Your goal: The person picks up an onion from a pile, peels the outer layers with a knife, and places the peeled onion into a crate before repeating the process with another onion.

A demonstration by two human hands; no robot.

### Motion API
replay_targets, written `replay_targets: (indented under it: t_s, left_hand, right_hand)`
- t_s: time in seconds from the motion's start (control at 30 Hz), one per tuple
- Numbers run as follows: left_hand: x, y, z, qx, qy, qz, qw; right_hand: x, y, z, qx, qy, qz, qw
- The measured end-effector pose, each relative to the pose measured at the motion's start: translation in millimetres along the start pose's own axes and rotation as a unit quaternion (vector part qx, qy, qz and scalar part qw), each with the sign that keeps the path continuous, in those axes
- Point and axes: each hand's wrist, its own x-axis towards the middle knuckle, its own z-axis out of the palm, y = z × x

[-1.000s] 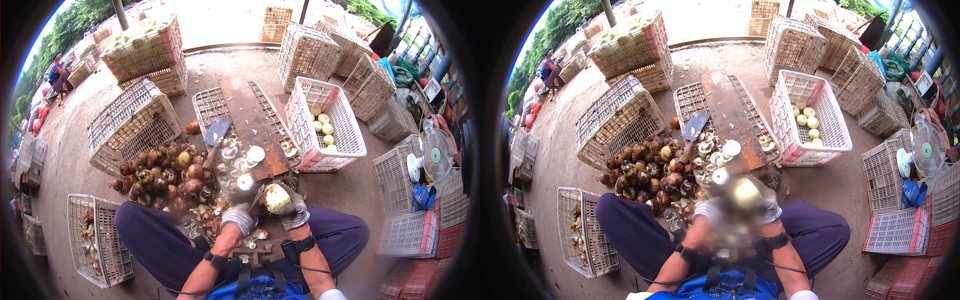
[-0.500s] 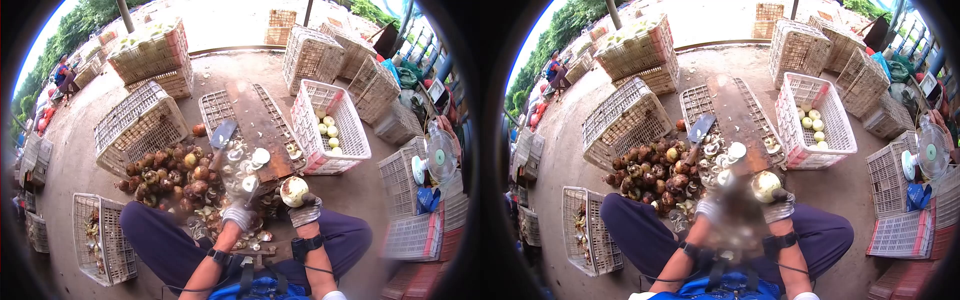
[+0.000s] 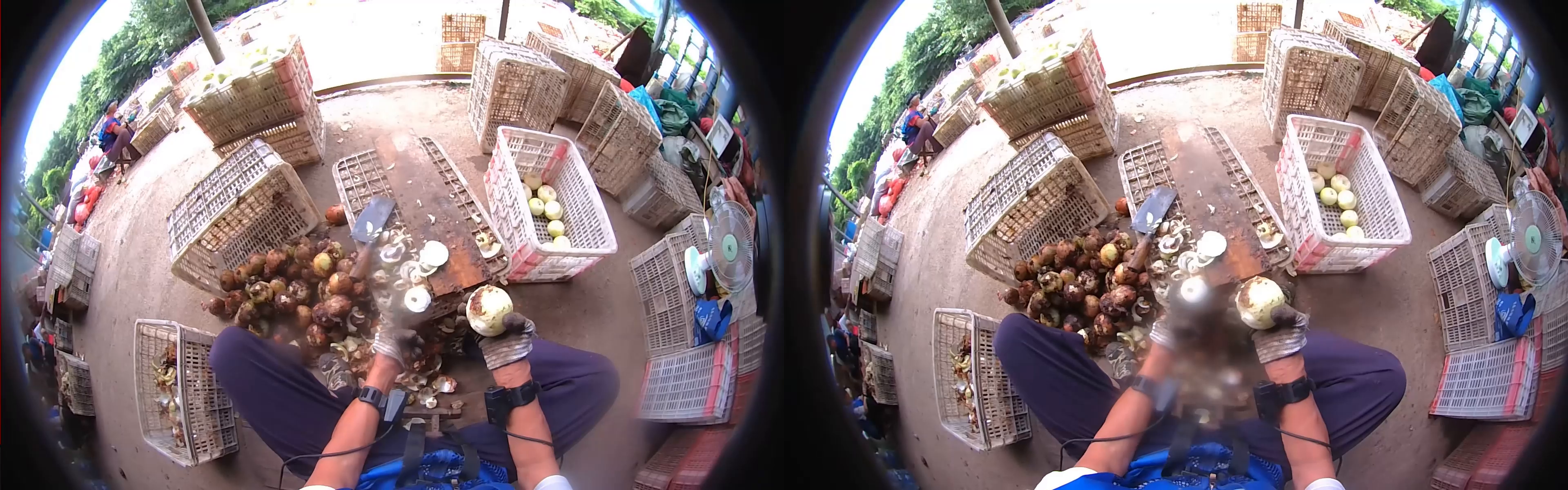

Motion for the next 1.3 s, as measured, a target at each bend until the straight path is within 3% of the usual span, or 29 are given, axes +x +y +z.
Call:
replay_targets:
  t_s: [0.23,0.4,0.47,0.53,0.57,0.63,0.67,0.73,0.8,0.87,0.9,0.93,0.97,1.0,1.03,1.13,1.17,1.23,1.3]
  left_hand:
    - [-31.6,-8.4,-3.3,0.068,0.000,0.099,0.993]
    - [-67.3,-4.8,15.1,0.020,0.020,0.117,0.993]
    - [-68.5,-9.4,3.9,0.076,0.024,0.121,0.989]
    - [-80.3,-0.9,6.2,0.259,0.006,0.217,0.941]
    - [-87.1,2.3,7.5,0.404,-0.015,0.302,0.863]
    - [-82.8,11.0,-1.2,0.578,-0.015,0.376,0.724]
    - [-63.1,14.2,-17.6,0.617,0.007,0.374,0.692]
    - [-51.3,20.8,-16.9,0.624,0.068,0.334,0.703]
    - [-35.8,29.9,-7.6,0.553,0.142,0.250,0.782]
    - [-50.0,28.4,10.0,0.635,0.137,0.350,0.675]
    - [-60.5,30.6,29.3,0.621,0.157,0.309,0.703]
    - [-74.1,34.6,50.4,0.608,0.177,0.267,0.726]
    - [-92.5,41.9,77.0,0.690,0.196,0.215,0.662]
    - [-101.0,39.0,86.5,0.688,0.160,0.276,0.652]
    - [-107.1,34.3,92.6,0.681,0.125,0.335,0.640]
    - [-101.6,17.2,98.0,0.653,0.074,0.464,0.594]
    - [-103.1,13.7,102.1,0.661,0.065,0.483,0.570]
    - [-99.8,7.4,104.7,0.679,0.061,0.494,0.540]
    - [-105.1,10.7,114.2,0.723,0.070,0.448,0.521]
  right_hand:
    - [-2.4,7.4,14.9,0.005,-0.008,-0.005,1.000]
    - [-6.1,10.1,29.4,0.017,0.004,-0.031,0.999]
    - [-4.4,11.5,21.3,0.044,0.006,-0.030,0.999]
    - [2.0,13.1,19.9,0.048,-0.018,-0.020,0.999]
    - [4.2,12.7,19.0,0.034,-0.020,-0.023,0.999]
    - [6.9,15.6,16.8,-0.004,-0.015,-0.036,0.999]
    - [6.7,17.3,14.4,-0.030,-0.007,-0.046,0.998]
    - [7.7,18.0,9.6,-0.050,-0.016,-0.039,0.998]
    - [8.5,17.0,4.4,-0.039,-0.023,-0.023,0.999]
    - [8.3,17.8,-5.0,-0.006,-0.031,0.004,0.999]
    - [8.3,17.3,-10.0,-0.018,-0.038,0.007,0.999]
    - [12.0,17.7,-21.8,-0.149,-0.051,-0.022,0.987]
    - [15.7,18.0,-33.8,-0.288,-0.057,-0.054,0.954]
    - [19.3,18.4,-46.0,-0.410,-0.055,-0.088,0.906]
    - [10.6,20.0,-34.7,-0.565,-0.049,-0.137,0.812]
    - [-1.2,33.8,0.4,-0.662,-0.078,-0.247,0.703]
    - [4.6,46.5,-1.1,-0.598,-0.074,-0.278,0.748]
    - [3.4,48.0,-1.5,-0.598,-0.073,-0.265,0.753]
    - [-8.0,37.4,0.9,-0.690,-0.074,-0.190,0.694]
